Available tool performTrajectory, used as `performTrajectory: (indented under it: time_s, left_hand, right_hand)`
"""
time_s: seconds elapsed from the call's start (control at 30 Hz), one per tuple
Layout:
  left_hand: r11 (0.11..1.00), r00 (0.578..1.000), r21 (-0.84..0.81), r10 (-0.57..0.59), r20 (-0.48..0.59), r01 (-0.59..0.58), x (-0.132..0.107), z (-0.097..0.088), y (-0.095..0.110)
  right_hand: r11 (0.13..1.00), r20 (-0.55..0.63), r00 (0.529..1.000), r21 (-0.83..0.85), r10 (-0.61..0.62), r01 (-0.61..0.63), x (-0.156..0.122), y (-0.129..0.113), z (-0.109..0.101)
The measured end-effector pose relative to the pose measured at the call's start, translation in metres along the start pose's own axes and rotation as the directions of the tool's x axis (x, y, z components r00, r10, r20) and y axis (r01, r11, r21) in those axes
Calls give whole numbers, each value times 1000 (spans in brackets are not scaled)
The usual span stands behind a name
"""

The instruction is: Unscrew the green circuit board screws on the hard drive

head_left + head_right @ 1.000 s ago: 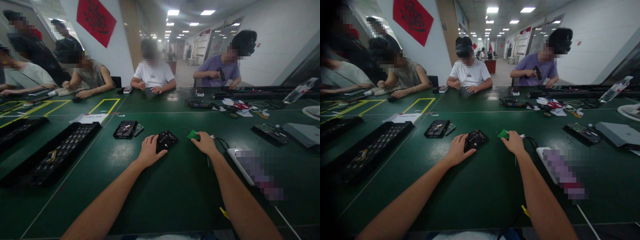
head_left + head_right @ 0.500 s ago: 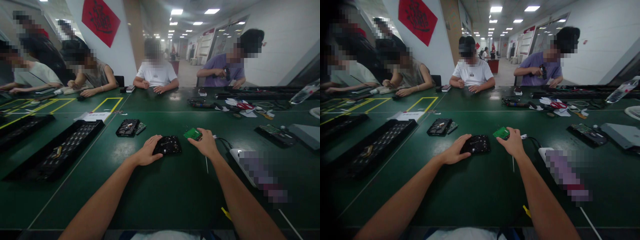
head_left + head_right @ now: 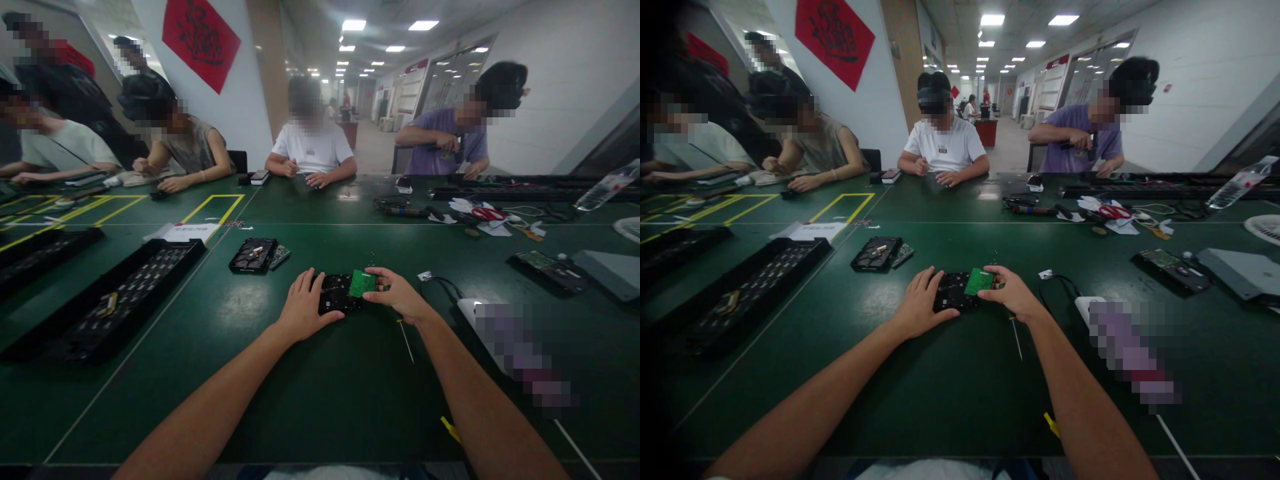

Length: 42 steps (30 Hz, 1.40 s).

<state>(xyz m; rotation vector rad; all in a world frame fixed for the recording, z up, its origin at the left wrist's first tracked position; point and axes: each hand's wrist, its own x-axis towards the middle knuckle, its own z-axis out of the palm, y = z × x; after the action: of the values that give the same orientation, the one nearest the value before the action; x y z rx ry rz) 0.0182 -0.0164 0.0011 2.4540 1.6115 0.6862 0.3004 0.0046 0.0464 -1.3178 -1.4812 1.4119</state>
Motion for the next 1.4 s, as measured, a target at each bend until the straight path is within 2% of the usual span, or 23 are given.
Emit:
performTrajectory:
  time_s: [0.07, 0.17, 0.3, 0.4, 0.5, 0.63, 0.8, 0.93, 1.1, 1.23, 1.4]
  left_hand:
    - [1000, 1000, -13, -5, -19, 5, 2, 0, -2]
    - [998, 999, -59, 32, -19, -33, 6, -2, -7]
    - [986, 993, -127, 112, 22, -109, 9, -9, -11]
    - [981, 988, -138, 143, 61, -133, 4, -15, -6]
    - [989, 991, -93, 119, 55, -113, -9, -19, 8]
    - [992, 994, -48, 112, -19, -113, -23, -22, 21]
    - [997, 986, -71, 13, -166, -25, -13, -19, 7]
    - [988, 981, -141, -79, -174, 55, -10, -17, -7]
    - [970, 971, -188, -182, -159, 151, -19, -21, 2]
    - [971, 976, -206, -157, -149, 124, -23, -27, 14]
    - [966, 974, -258, -77, -213, 20, -23, -32, 22]
  right_hand:
    - [997, 36, 999, 69, 19, -22, -1, -1, 6]
    - [992, 31, 999, 123, 22, -26, -1, 0, 13]
    - [981, 53, 998, 190, 37, -47, -2, 0, 14]
    - [983, 58, 997, 171, 51, -60, -2, 0, 14]
    - [990, 23, 997, 124, 70, -72, 0, 3, 16]
    - [995, 20, 999, 87, 41, -42, 5, 11, 17]
    - [1000, 4, 1000, -6, 23, -22, 6, 15, 14]
    - [998, -13, 999, -49, 35, -35, 8, 16, 11]
    - [996, 20, 997, 47, 70, -71, 12, 18, 6]
    - [991, -18, 995, 90, 100, -98, 12, 18, 5]
    - [986, 0, 990, 88, 141, -141, 10, 18, 7]
